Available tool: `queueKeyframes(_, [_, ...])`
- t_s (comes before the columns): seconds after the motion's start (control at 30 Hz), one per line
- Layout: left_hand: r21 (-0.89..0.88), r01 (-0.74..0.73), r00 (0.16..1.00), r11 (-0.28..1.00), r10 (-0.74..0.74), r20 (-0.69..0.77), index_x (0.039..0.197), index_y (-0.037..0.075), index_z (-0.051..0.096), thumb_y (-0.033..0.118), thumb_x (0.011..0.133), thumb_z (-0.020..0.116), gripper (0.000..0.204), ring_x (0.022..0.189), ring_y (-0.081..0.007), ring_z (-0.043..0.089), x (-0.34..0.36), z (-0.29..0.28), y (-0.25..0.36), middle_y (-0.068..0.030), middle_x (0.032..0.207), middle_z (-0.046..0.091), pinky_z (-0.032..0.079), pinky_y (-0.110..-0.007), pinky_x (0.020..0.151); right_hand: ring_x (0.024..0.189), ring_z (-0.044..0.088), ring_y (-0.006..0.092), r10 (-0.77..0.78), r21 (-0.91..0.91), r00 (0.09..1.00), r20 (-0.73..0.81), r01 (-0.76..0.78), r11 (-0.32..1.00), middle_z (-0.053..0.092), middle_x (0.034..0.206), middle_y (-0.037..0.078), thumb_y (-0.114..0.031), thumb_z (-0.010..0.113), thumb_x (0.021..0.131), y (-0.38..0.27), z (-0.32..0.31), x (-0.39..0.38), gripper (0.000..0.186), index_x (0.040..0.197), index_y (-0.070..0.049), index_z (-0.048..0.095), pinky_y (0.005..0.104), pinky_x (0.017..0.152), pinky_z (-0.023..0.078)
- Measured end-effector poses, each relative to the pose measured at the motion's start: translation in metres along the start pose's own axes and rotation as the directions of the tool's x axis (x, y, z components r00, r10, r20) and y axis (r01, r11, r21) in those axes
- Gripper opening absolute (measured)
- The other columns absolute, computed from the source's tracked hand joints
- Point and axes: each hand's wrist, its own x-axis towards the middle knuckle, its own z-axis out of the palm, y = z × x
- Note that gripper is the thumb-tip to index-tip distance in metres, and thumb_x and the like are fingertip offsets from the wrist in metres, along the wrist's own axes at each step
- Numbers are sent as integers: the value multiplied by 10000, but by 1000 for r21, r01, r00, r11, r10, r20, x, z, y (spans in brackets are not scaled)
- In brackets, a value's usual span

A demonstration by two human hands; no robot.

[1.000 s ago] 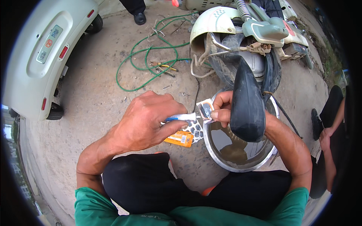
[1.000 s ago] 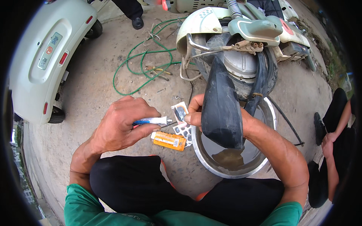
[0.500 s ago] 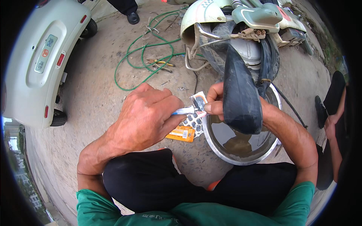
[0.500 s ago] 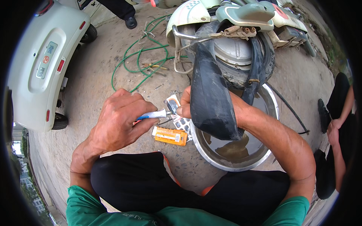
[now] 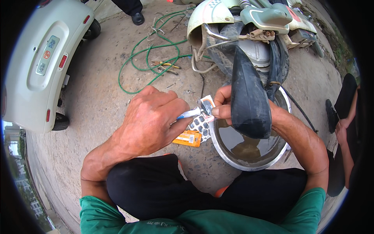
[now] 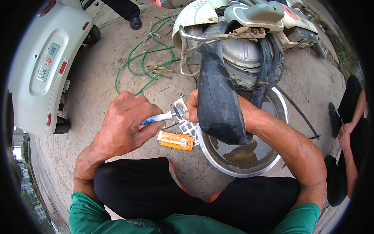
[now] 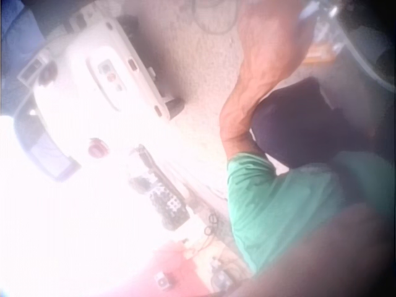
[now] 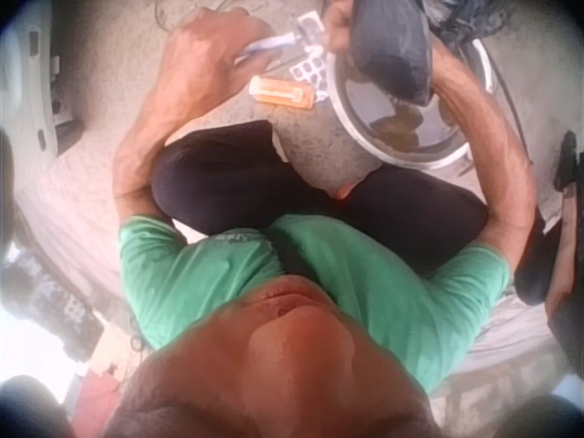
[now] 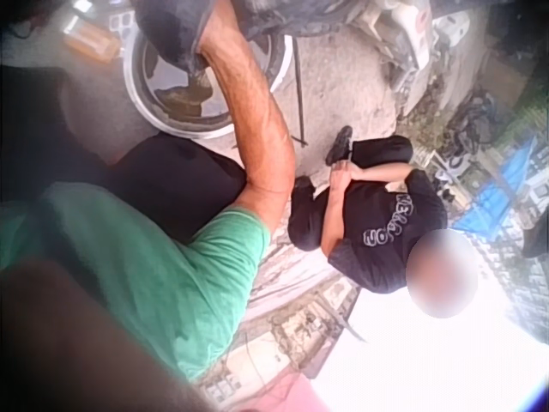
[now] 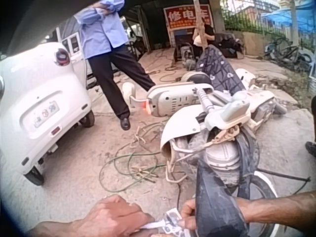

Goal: The person uses a red tool to apply a substance to a small patch, then applies glue to a scooter inner tube. They place the patch onto the glued area of the inner tube and press it down.

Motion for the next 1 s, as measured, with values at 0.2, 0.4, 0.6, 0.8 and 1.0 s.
queueKeyframes(0.2, [32, 16, 1000, 999, -16, 2, 904, 92, 707, 115, 790, 843, 178, 686, -272, 609, -1, -1, -2, -52, 750, 619, 445, -405, 694, 653, 577, 72, 5, 20, 1000, 16, -5, 1000, 644, 754, -11, -237, 806, 910, -2, 1, 1, 218, 886, -50, 698, 261, 595, 452])
queueKeyframes(0.4, [12, 16, 1000, 1000, -16, -20, 855, 86, 661, 163, 812, 830, 191, 686, -315, 623, -1, 2, -2, -76, 739, 600, 452, -433, 703, 693, 567, 86, -18, 6, 999, 42, 17, 1000, 645, 761, -13, -255, 781, 920, 2, 0, 3, 211, 906, -52, 724, 302, 635, 462])
queueKeyframes(0.6, [27, 18, 1000, 999, -18, -24, 850, 84, 659, 163, 796, 835, 201, 685, -314, 626, 0, 3, -3, -75, 740, 604, 454, -436, 706, 715, 572, 95, -5, -9, 999, 42, 6, 1000, 651, 764, -6, -275, 774, 925, 2, 0, 1, 225, 927, -51, 746, 319, 656, 473])
queueKeyframes(0.8, [38, 17, 1000, 999, -16, -19, 863, 90, 682, 139, 784, 839, 182, 683, -294, 620, 0, 2, -1, -63, 743, 611, 456, -423, 703, 680, 580, 80, -11, 0, 1000, 26, 11, 1000, 644, 758, -12, -251, 790, 922, 1, 1, 2, 212, 903, -54, 718, 280, 618, 462])
queueKeyframes(1.0, [-3, -11, 1000, 1000, 11, -13, 890, 105, 733, 98, 770, 851, 168, 679, -259, 599, 1, 3, 4, -36, 743, 619, 447, -403, 689, 706, 554, 76, -15, 26, 1000, 11, 15, 1000, 637, 762, -18, -260, 772, 930, 2, 0, 1, 223, 901, -44, 726, 302, 639, 466])
